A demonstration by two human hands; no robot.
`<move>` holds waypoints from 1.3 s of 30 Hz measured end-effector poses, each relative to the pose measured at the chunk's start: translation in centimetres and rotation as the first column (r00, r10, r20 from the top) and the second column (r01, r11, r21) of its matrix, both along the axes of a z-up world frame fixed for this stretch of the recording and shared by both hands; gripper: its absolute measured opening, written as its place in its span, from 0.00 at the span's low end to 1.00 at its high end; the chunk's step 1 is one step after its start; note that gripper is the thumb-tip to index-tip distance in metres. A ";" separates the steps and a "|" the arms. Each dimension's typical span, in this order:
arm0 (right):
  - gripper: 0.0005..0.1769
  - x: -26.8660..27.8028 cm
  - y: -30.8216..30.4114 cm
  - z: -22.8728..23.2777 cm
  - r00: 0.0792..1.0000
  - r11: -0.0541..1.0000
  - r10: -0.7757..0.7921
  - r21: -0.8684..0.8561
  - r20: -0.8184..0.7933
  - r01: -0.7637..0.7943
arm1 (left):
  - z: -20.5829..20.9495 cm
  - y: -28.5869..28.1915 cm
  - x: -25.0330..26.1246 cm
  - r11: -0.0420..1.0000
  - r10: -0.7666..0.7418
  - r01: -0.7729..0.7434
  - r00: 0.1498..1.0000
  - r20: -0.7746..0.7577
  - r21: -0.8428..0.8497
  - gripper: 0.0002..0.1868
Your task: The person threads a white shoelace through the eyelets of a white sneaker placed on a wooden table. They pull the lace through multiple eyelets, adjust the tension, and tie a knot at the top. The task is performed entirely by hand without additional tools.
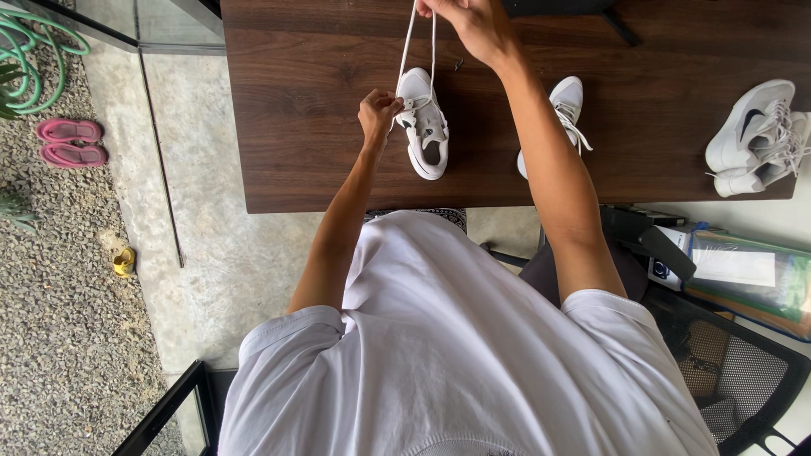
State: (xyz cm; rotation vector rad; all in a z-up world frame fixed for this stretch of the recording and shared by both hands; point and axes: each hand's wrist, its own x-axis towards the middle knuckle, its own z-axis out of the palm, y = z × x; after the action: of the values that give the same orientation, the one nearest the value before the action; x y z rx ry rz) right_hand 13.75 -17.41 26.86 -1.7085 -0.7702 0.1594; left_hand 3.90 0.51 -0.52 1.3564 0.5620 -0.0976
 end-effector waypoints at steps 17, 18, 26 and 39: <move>0.14 0.1 -0.1 -0.4 0.998 0.997 0.022 -0.073 -0.066 -0.027 | -1.6 -2.0 0.1 0.954 0.106 -0.076 0.990 -0.089 0.290 0.08; 0.13 0.0 -0.1 -0.5 0.997 0.998 0.031 -0.059 -0.071 -0.035 | -1.7 -2.0 0.0 0.955 0.113 -0.083 0.990 -0.089 0.285 0.08; 0.13 0.6 -0.4 -0.8 0.995 0.998 0.051 -0.029 -0.088 -0.054 | -2.0 -2.4 -0.2 0.944 0.092 -0.071 0.995 -0.049 0.323 0.08; 0.12 0.4 -0.5 -0.9 0.998 0.997 0.038 -0.058 -0.045 -0.040 | -2.7 -3.6 -0.2 0.732 -0.220 0.006 0.949 0.227 0.681 0.04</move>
State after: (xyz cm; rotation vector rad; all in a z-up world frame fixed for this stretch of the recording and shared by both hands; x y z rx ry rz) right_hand 14.19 -17.91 25.97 -1.7409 -0.7732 0.2479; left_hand 3.66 -3.09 -3.23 2.0817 0.2517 0.2364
